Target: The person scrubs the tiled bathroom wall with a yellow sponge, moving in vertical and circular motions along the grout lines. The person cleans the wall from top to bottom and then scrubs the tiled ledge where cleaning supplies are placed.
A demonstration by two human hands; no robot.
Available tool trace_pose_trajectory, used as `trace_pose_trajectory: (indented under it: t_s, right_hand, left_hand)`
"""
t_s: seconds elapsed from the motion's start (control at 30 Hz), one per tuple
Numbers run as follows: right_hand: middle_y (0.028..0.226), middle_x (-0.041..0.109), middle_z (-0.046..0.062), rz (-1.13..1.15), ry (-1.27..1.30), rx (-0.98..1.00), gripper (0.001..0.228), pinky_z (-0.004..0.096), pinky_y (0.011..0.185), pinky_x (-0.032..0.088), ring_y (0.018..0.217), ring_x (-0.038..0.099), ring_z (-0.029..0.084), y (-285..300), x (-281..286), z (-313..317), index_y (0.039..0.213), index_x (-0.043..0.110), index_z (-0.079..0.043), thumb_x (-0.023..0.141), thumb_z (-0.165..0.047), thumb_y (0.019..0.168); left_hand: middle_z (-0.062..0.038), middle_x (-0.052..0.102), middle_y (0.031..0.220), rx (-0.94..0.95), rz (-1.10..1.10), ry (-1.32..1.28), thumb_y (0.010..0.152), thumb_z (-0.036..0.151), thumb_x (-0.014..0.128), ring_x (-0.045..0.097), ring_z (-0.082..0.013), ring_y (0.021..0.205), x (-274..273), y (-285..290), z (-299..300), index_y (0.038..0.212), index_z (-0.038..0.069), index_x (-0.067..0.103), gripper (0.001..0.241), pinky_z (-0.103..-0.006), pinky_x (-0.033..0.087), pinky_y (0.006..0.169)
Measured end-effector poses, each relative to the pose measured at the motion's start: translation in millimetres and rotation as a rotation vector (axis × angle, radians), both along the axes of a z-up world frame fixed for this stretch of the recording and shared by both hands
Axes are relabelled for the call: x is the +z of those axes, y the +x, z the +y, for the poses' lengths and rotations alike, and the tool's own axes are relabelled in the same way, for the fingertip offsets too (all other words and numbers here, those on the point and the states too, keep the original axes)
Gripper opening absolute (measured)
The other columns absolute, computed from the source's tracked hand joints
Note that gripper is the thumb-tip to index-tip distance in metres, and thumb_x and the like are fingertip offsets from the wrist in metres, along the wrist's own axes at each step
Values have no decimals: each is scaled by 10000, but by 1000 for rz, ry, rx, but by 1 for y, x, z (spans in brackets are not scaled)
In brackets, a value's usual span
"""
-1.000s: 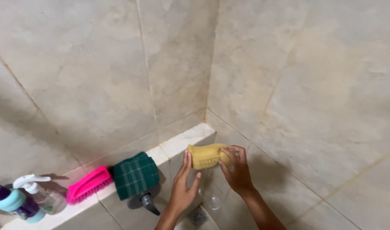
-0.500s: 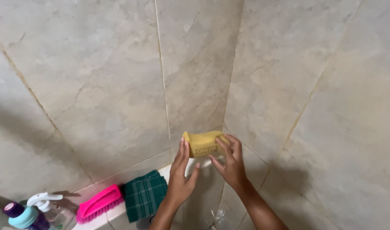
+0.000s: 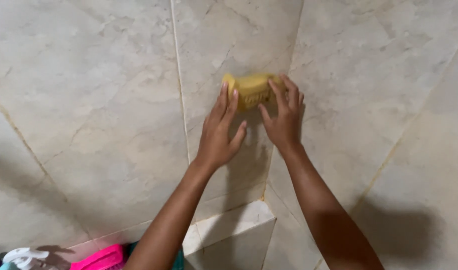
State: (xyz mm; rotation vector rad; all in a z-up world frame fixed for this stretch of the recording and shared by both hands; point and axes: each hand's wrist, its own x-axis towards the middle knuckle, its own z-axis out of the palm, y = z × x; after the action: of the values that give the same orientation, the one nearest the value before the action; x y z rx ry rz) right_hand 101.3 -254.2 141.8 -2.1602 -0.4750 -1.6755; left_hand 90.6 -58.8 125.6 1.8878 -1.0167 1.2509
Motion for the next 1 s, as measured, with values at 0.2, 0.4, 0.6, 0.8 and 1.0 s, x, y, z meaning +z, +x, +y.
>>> trace_pose_trajectory:
  t_s: [0.2, 0.4, 0.6, 0.8, 1.0]
  right_hand:
    - [1607, 441, 116, -36, -14, 94, 687, 477, 1209, 325, 1449, 428, 359, 36, 33, -22, 1577, 499, -152, 767, -71, 949]
    - [1567, 462, 125, -28, -45, 15, 595, 492, 1188, 310, 1421, 426, 366, 53, -4, -25, 1494, 590, -188, 759, -109, 929]
    - [1509, 520, 87, 70, 72, 45, 554, 475, 1140, 336, 1337, 463, 342, 40, -77, -10, 1401, 660, -193, 786, -110, 869]
    - [1431, 566, 87, 84, 176, 131, 571, 461, 1114, 340, 1311, 484, 324, 38, -110, 1, 1327, 692, -172, 827, -44, 787]
    - [1369, 544, 131, -79, 77, 175, 583, 501, 1112, 307, 1325, 488, 324, 54, -36, 13, 1367, 669, -124, 847, -27, 820]
  left_hand:
    - [-226, 201, 1716, 120, -133, -1, 946, 135, 705, 341, -446, 1546, 39, 45, -33, 1652, 45, 249, 845, -501, 405, 1196]
    - [-202, 257, 1686, 391, -128, 45, 902, 141, 719, 241, -429, 1570, 2, 49, -41, 1614, 41, 310, 827, -541, 376, 1153]
    - [-206, 278, 1681, 397, 12, 68, 878, 150, 715, 237, -415, 1573, -68, 38, -39, 1585, 27, 359, 801, -537, 386, 1130]
    - [-207, 287, 1670, 379, 57, 117, 867, 174, 718, 244, -412, 1558, -97, 27, -26, 1583, 19, 353, 819, -522, 352, 1160]
    - [-224, 221, 1698, 417, -65, 59, 928, 185, 697, 214, -412, 1584, -22, 30, -13, 1624, -8, 259, 845, -535, 311, 1207]
